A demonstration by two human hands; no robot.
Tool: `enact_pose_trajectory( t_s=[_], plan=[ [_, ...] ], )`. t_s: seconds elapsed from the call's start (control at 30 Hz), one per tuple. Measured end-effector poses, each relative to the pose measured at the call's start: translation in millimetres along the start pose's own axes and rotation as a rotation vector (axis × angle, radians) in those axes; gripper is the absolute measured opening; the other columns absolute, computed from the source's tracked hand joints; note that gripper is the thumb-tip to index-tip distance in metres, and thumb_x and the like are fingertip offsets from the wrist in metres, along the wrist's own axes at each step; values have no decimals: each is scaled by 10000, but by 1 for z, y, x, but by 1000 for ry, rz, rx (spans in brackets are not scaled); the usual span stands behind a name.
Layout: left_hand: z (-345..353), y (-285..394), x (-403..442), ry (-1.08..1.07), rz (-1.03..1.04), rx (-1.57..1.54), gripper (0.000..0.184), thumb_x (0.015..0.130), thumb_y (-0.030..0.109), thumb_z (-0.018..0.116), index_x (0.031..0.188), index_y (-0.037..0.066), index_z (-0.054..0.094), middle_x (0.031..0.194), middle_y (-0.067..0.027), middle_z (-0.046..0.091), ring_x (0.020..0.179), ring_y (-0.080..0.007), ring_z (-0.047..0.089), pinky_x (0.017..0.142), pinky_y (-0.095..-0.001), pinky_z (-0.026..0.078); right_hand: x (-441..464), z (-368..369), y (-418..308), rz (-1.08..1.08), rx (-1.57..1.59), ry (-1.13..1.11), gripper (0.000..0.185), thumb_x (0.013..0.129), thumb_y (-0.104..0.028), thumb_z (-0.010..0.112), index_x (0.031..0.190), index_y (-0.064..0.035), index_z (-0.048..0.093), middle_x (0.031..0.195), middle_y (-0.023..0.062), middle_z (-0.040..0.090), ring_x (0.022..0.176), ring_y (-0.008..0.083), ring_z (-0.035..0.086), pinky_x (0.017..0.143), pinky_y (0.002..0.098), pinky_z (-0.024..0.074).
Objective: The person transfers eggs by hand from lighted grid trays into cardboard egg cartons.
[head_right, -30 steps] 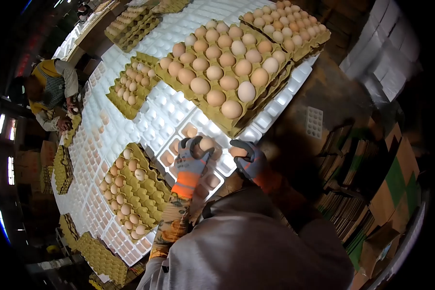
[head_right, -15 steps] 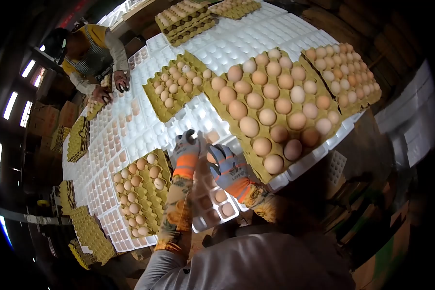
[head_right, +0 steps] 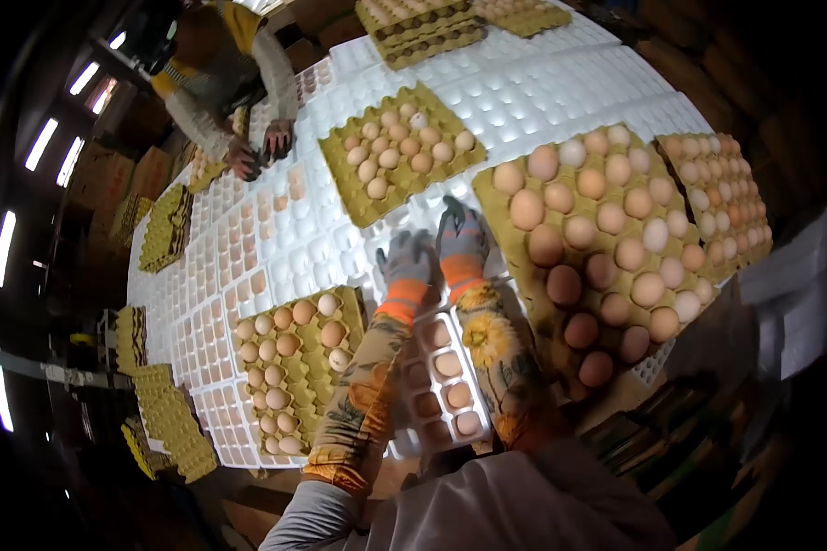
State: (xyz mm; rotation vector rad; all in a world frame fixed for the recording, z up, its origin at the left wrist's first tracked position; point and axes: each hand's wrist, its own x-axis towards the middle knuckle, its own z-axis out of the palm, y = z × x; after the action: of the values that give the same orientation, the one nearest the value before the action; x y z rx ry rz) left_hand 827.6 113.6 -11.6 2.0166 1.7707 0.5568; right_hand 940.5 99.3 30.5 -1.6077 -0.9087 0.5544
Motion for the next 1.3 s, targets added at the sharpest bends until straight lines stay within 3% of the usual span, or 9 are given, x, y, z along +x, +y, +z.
enact_pose_trajectory(
  t_s=[0.23,0.4,0.6,0.73,0.83,0.93,1.0,1.07,1.3],
  plan=[
    [-136,4,-131,184,229,-154,467,783,106,619,1249,123,588,1282,-173,522,1212,-367,474,1025,-444,391,42,70,31,-494,-121,128,250,900,-66,516,1109,-56,652,992,143,661,915,287,622,836,348,483],
    [-216,-119,-230,577,-175,31,446,754,104,715,1187,71,613,1179,-150,563,1096,-334,524,935,-424,439,-62,28,-90,-316,-22,-817,244,851,-203,648,1055,-71,662,1019,138,631,861,309,620,774,394,488],
    [-257,-112,-283,177,-286,428,533,705,276,797,1175,101,616,1075,-122,586,983,-337,549,857,-444,445,-187,26,-100,-943,-957,-941,273,816,-256,557,1075,-172,565,1039,108,563,771,216,603,686,379,469],
    [-237,-125,-259,318,-415,400,488,646,347,831,973,84,581,991,-105,572,943,-338,545,823,-462,440,-171,31,-94,-856,-801,-1051,301,820,-246,607,1101,-142,572,1071,117,583,809,243,622,717,363,488],
    [-234,-129,-243,352,-444,473,519,632,370,839,971,77,579,977,-109,588,926,-335,569,796,-452,460,-129,32,-83,-112,127,-962,418,802,-238,766,1139,-70,585,981,87,655,852,168,634,739,309,513],
    [-227,-133,-237,305,-509,470,539,628,384,842,984,76,579,957,-103,604,885,-328,599,762,-434,483,-28,56,-72,274,393,-539,281,815,-153,761,1049,-62,635,764,22,644,483,91,536,416,221,396],
    [-221,-135,-232,328,-440,501,556,625,379,847,1014,82,583,960,-102,624,857,-327,625,743,-417,503,52,86,-8,-108,63,-263,311,771,-198,788,1018,-54,665,781,56,665,601,141,616,536,282,476],
    [-238,-124,-223,215,-583,174,480,694,273,774,1070,46,578,1057,-159,650,963,-324,630,789,-398,509,79,91,-24,-217,-408,-147,476,739,-312,768,1122,-53,656,957,158,695,910,283,664,826,356,506],
    [-272,-166,-283,648,-345,-1389,472,912,278,476,1299,9,501,898,-47,553,853,-227,594,766,-404,518,-41,74,-115,-481,-278,-907,337,804,-257,726,1089,-94,647,916,74,644,775,168,622,698,293,518]
  ],
)
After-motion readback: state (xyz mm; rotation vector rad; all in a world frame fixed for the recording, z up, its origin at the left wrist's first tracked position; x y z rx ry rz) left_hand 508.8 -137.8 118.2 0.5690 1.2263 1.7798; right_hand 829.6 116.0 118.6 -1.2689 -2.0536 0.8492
